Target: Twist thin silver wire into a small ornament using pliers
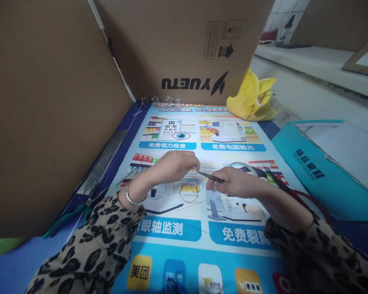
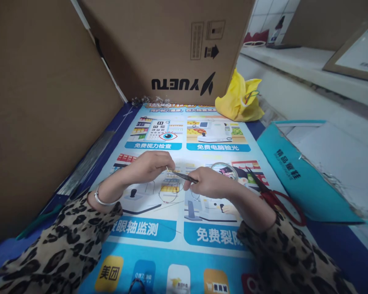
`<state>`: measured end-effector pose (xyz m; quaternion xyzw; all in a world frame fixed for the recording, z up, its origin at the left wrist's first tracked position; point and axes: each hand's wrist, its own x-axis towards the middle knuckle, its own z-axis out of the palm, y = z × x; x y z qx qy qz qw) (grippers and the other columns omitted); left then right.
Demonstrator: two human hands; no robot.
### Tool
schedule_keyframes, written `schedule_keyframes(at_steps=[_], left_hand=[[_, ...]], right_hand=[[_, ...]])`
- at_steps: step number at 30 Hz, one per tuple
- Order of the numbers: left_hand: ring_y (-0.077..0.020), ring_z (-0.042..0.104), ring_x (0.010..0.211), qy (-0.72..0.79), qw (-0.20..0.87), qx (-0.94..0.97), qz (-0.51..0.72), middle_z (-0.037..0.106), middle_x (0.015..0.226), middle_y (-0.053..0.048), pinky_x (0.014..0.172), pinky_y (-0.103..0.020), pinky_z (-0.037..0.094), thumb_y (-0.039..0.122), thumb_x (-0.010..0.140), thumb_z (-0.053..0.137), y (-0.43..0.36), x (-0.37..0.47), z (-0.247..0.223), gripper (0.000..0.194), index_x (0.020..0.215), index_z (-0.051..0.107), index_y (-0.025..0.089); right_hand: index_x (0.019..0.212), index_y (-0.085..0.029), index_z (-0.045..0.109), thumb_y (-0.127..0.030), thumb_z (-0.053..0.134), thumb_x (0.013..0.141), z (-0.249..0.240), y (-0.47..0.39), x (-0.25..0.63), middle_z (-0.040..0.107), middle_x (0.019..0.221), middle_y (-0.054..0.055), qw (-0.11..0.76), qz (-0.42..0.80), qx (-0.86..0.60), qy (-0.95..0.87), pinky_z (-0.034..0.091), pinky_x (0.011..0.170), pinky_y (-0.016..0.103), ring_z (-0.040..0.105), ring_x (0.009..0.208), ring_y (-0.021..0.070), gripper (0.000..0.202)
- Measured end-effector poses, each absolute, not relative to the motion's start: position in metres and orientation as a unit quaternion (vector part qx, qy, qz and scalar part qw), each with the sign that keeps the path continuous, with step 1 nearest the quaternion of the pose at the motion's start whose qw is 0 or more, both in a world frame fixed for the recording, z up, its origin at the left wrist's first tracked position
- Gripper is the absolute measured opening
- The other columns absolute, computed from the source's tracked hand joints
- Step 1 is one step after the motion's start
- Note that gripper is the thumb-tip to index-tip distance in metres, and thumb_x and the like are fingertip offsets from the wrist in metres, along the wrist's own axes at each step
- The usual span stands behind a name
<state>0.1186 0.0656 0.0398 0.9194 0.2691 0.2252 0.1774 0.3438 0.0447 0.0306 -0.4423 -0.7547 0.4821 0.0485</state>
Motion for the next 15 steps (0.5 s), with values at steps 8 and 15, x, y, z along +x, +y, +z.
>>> schedule_keyframes(at_steps=[8,15], left_hand=[[-0.0095,0.058,0.062,0.342,0.496,0.663,0.445,0.063,0.066,-0.001,0.059,-0.022,0.045,0.028,0.08,0.059,0.069,0.13,0.022,0.017,0.088,0.067,0.016],[-0.0084,0.057,0.064,0.29,0.609,0.501,0.543,0.064,0.079,-0.003,0.057,-0.021,0.043,0.032,0.08,0.059,0.061,0.144,0.012,0.016,0.083,0.064,0.016]], right_hand=[[0.084,-0.014,0.063,-0.031,0.06,0.071,0.019,0.04,0.334,0.031,0.045,-0.01,0.184,0.714,-0.385,-0.555,0.018,0.04,0.021,0.023,0.039,0.0037,0.022],[0.088,-0.014,0.062,-0.031,0.063,0.072,-0.002,0.034,0.326,0.027,0.045,-0.011,0.187,0.802,-0.313,-0.473,0.015,0.041,0.021,0.02,0.04,0.0038,0.023]])
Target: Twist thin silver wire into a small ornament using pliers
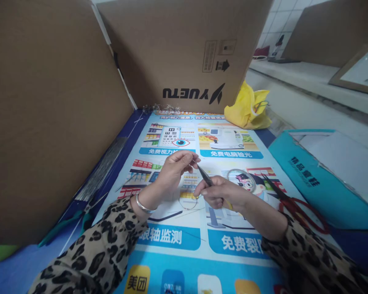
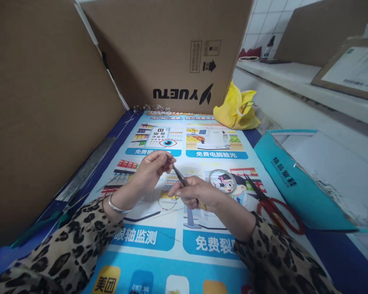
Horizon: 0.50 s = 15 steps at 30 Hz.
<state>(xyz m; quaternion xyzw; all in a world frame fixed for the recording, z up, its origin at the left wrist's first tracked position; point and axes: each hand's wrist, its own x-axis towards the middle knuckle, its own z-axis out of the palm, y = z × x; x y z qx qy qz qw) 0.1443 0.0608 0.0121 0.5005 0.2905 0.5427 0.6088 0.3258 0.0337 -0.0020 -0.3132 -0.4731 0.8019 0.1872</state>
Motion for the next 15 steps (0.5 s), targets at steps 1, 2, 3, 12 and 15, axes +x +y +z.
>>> schedule_keyframes(at_steps=[1,2,3,12,15], left_hand=[[-0.008,0.056,0.061,0.296,0.602,0.498,0.549,0.063,0.074,-0.002,0.056,-0.021,0.043,0.032,0.08,0.059,0.06,0.145,0.013,0.017,0.083,0.063,0.016],[-0.0076,0.054,0.059,0.303,0.59,0.502,0.555,0.061,0.069,0.0,0.056,-0.021,0.043,0.032,0.08,0.059,0.059,0.145,0.014,0.017,0.083,0.063,0.016],[-0.0073,0.053,0.057,0.312,0.572,0.512,0.559,0.06,0.065,0.001,0.056,-0.021,0.043,0.032,0.08,0.059,0.059,0.144,0.015,0.017,0.083,0.063,0.015],[-0.0079,0.053,0.058,0.363,0.484,0.648,0.462,0.059,0.064,0.001,0.058,-0.021,0.045,0.035,0.077,0.06,0.063,0.135,0.02,0.02,0.079,0.065,0.015],[-0.0074,0.053,0.059,0.353,0.486,0.694,0.397,0.06,0.068,0.0,0.058,-0.021,0.045,0.031,0.078,0.059,0.062,0.137,0.017,0.017,0.077,0.065,0.015]], right_hand=[[0.088,-0.013,0.063,-0.031,0.064,0.072,-0.002,0.033,0.324,0.028,0.045,-0.011,0.182,0.794,-0.319,-0.485,0.016,0.042,0.021,0.021,0.04,0.0039,0.024],[0.089,-0.013,0.063,-0.033,0.063,0.072,0.0,0.031,0.323,0.029,0.046,-0.01,0.174,0.78,-0.329,-0.503,0.017,0.042,0.021,0.023,0.041,0.0041,0.025],[0.09,-0.014,0.063,-0.035,0.063,0.073,0.002,0.029,0.322,0.03,0.047,-0.01,0.165,0.76,-0.344,-0.526,0.018,0.042,0.021,0.024,0.041,0.0044,0.027],[0.083,-0.019,0.06,-0.045,0.051,0.079,0.012,0.01,0.328,0.048,0.062,-0.003,0.242,0.479,-0.511,-0.672,0.032,0.052,0.023,0.04,0.056,0.01,0.028],[0.083,-0.019,0.056,-0.046,0.052,0.079,0.006,0.009,0.332,0.044,0.059,-0.004,0.326,0.459,-0.561,-0.607,0.031,0.048,0.023,0.038,0.053,0.0094,0.028]])
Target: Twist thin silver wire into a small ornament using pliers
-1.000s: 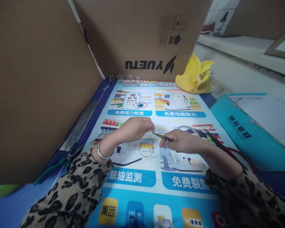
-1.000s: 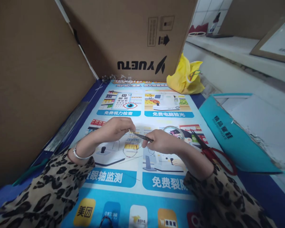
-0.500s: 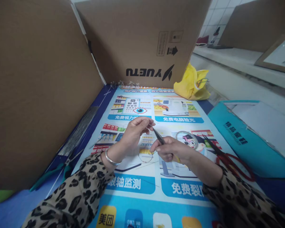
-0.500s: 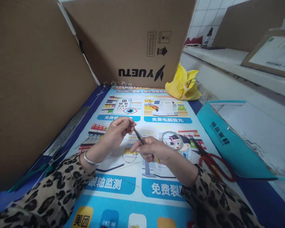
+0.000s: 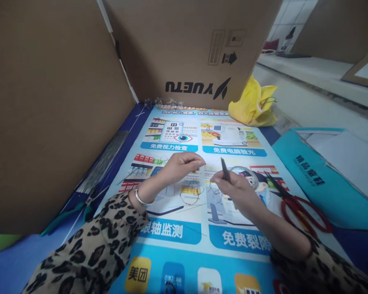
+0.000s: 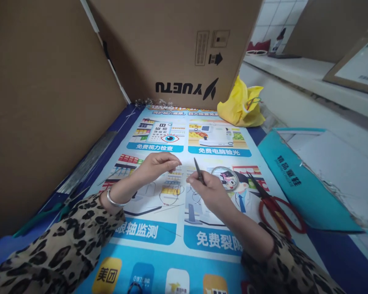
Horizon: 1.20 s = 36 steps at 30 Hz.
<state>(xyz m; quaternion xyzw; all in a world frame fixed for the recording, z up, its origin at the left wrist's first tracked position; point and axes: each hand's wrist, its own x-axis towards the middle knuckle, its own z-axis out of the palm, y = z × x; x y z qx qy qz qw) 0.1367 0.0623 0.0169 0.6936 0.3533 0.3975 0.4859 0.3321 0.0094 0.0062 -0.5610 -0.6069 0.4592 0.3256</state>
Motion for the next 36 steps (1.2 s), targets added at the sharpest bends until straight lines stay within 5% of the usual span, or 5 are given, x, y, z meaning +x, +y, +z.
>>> schedule_keyframes(at_steps=[15,24,36], left_hand=[[-0.0062,0.048,0.05,0.374,0.562,0.664,0.319,0.053,0.054,0.003,0.05,-0.019,0.039,0.032,0.076,0.061,0.054,0.146,0.008,0.019,0.074,0.063,0.013],[-0.0048,0.047,0.044,0.423,0.531,0.624,0.387,0.054,0.051,0.004,0.044,-0.017,0.04,0.033,0.075,0.061,0.056,0.145,0.009,0.021,0.069,0.058,0.014],[-0.0046,0.047,0.043,0.443,0.528,0.645,0.328,0.054,0.053,0.004,0.044,-0.017,0.037,0.032,0.075,0.058,0.054,0.148,0.007,0.02,0.066,0.057,0.014]], right_hand=[[0.082,-0.019,0.052,-0.048,0.049,0.081,0.0,0.006,0.327,0.044,0.057,-0.005,0.361,0.484,-0.528,-0.597,0.034,0.05,0.023,0.041,0.053,0.0099,0.029],[0.087,-0.015,0.061,-0.028,0.046,0.084,-0.002,-0.002,0.33,0.06,0.077,0.009,0.217,-0.031,-0.488,-0.845,0.036,0.07,0.031,0.052,0.077,0.0204,0.021],[0.072,-0.019,0.059,-0.024,0.052,0.08,-0.01,0.005,0.333,0.054,0.063,0.004,0.152,-0.224,-0.464,-0.844,0.024,0.062,0.031,0.045,0.066,0.0187,0.013]])
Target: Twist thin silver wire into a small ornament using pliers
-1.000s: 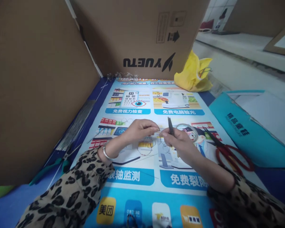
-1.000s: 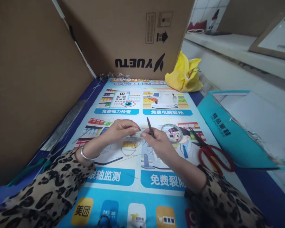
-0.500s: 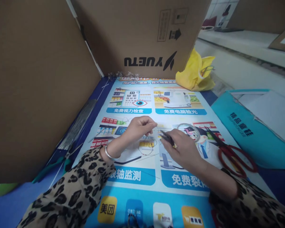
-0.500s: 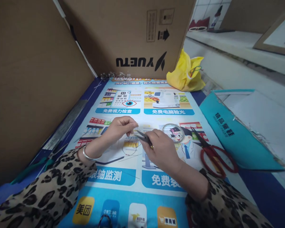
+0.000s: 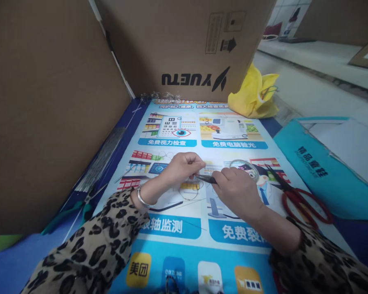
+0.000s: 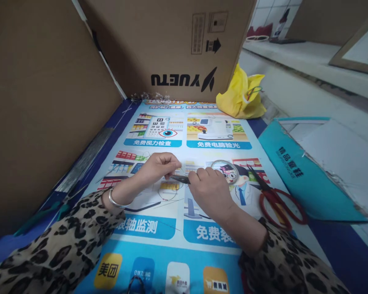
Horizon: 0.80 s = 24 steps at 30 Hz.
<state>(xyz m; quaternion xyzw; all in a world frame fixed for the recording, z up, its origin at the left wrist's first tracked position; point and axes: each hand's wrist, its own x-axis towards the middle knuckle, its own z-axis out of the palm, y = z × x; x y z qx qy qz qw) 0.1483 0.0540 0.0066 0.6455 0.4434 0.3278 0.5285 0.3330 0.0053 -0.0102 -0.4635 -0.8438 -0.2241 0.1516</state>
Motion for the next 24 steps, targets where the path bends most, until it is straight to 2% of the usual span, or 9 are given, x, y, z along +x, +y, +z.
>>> schedule_keyframes(at_steps=[21,24], left_hand=[[-0.0051,0.046,0.042,0.45,0.526,0.655,0.301,0.053,0.054,0.004,0.043,-0.018,0.036,0.034,0.075,0.057,0.0551,0.1495,0.0063,0.021,0.066,0.054,0.015],[-0.0055,0.046,0.045,0.447,0.496,0.675,0.314,0.053,0.055,0.004,0.045,-0.018,0.037,0.033,0.077,0.055,0.0549,0.1492,0.0037,0.02,0.068,0.056,0.015]], right_hand=[[0.073,-0.017,0.059,-0.015,0.049,0.079,-0.0151,0.0064,0.3341,0.056,0.063,0.004,0.126,-0.224,-0.456,-0.852,0.021,0.057,0.03,0.048,0.062,0.0175,0.012],[0.074,-0.017,0.06,-0.017,0.048,0.081,-0.0149,0.0068,0.3336,0.058,0.065,0.004,0.111,-0.201,-0.469,-0.853,0.022,0.057,0.03,0.051,0.063,0.0179,0.014]])
